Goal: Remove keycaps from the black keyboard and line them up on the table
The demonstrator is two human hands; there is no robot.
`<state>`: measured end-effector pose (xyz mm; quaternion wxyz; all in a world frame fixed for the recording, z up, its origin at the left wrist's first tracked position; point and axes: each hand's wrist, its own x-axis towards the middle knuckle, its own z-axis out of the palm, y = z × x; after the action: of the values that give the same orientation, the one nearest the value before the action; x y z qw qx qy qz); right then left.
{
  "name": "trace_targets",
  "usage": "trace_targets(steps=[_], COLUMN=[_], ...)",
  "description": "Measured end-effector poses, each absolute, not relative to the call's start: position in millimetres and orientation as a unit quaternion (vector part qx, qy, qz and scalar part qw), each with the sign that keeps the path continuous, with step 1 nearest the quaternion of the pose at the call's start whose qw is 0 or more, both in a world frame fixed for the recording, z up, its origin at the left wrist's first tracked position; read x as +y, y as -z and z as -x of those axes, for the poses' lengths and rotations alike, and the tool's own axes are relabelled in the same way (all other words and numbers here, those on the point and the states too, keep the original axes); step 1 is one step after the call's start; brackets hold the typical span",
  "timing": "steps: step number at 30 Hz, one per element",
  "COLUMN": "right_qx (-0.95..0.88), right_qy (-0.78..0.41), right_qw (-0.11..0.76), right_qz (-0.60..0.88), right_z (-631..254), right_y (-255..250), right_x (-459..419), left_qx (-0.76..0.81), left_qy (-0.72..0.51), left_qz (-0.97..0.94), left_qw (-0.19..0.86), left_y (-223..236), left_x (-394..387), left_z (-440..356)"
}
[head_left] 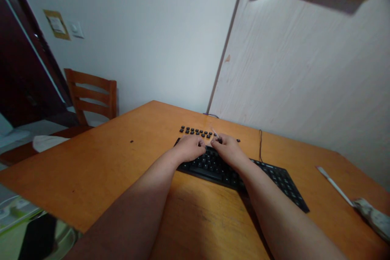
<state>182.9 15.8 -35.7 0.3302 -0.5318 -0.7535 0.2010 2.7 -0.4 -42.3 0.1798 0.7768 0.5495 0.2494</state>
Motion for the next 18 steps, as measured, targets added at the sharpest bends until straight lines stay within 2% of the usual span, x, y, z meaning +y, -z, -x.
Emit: trace_targets(steps=[5, 18], right_qx=[-0.76, -0.739], right_qy=[-0.211, -0.244], right_qw=[0.307, 0.346], right_qz=[0.533, 0.524], right_z=[-182.4, -186.8], right_y=[36.9, 39.7], right_x=[15.3, 19.3], left_qx=[0.517, 0.509], left_qy=[-0.256, -0.271], left_qz=[-0.801, -0.805], left_qw=[0.16, 0.138], left_y=[42.4, 44.7], left_x=[-1.2, -1.5], left_z=[-4.8, -7.2])
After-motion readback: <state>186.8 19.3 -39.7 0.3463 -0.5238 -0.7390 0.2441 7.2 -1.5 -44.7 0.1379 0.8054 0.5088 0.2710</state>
